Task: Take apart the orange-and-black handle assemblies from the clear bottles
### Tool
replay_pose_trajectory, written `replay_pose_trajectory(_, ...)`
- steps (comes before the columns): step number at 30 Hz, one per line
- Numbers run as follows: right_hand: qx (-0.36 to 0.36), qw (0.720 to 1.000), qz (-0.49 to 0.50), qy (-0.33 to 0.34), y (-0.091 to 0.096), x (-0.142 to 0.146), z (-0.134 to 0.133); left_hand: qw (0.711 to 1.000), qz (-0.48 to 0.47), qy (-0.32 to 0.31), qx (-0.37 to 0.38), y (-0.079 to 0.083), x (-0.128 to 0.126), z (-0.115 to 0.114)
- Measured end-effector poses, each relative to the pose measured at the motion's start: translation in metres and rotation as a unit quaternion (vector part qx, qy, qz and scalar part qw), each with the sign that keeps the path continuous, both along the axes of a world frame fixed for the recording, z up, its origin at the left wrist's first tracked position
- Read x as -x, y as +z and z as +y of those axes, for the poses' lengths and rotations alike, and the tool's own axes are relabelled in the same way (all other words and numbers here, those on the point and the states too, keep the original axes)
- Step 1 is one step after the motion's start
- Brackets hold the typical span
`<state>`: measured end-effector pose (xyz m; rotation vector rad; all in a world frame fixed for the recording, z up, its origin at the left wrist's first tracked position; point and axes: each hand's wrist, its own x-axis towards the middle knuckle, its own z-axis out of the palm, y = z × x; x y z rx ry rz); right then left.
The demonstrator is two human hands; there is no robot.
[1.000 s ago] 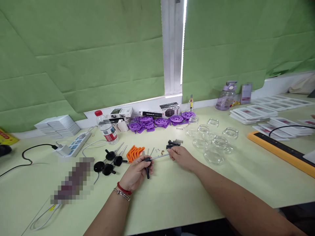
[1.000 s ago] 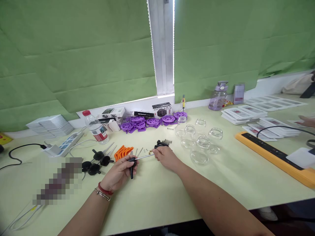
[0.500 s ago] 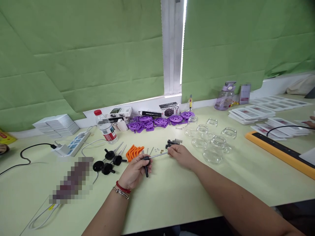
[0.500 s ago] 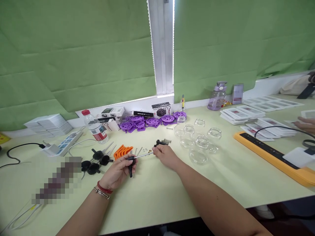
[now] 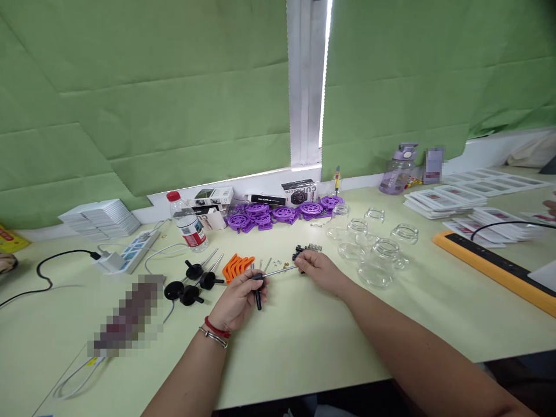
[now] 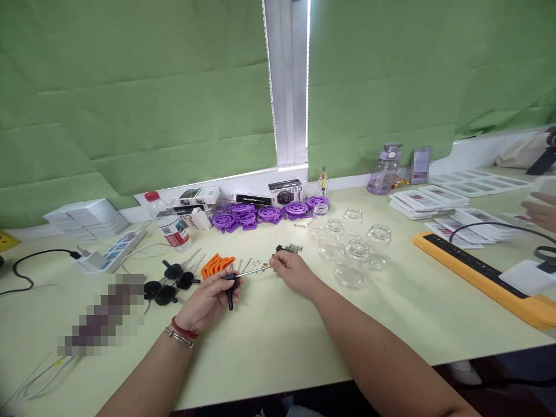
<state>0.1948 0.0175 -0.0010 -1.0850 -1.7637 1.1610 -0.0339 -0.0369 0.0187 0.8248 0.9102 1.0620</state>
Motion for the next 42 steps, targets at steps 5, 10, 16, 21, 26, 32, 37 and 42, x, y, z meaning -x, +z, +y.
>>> replay_pose_trajectory(5,-0.016,1.0,-0.023,0.0,0.0,0.0,-0.001,1.0,-0.002,-0.006,0.001,-0.002,0.0,0.0)
replay_pose_trajectory(10,-0.007,0.999,-0.05,-0.01,-0.001,0.002,-0.001,1.0,0.008,-0.014,-0.006,-0.003,0.0,-0.001)
replay_pose_trajectory(16,-0.008,0.998,-0.064,-0.021,-0.001,0.004,-0.002,1.0,0.006,-0.018,-0.021,-0.005,-0.001,-0.001)
replay_pose_trajectory(21,-0.002,0.997,-0.066,-0.026,-0.003,0.003,-0.002,1.0,0.006,-0.014,-0.019,-0.004,0.0,-0.002)
replay_pose_trajectory(26,-0.064,0.997,-0.049,-0.009,0.005,0.007,-0.009,0.997,0.04,-0.009,-0.071,-0.002,0.0,-0.004)
replay_pose_trajectory(32,-0.117,0.979,-0.152,-0.069,0.02,0.016,0.002,0.92,0.305,0.112,-0.219,0.005,0.021,0.0)
replay_pose_trajectory(37,-0.089,0.931,-0.294,-0.197,0.032,0.027,0.063,0.621,0.697,0.307,-0.186,0.016,0.06,0.005)
replay_pose_trajectory(42,-0.075,0.912,-0.352,-0.195,0.024,0.045,0.111,0.553,0.801,0.214,-0.075,0.01,0.071,0.006)
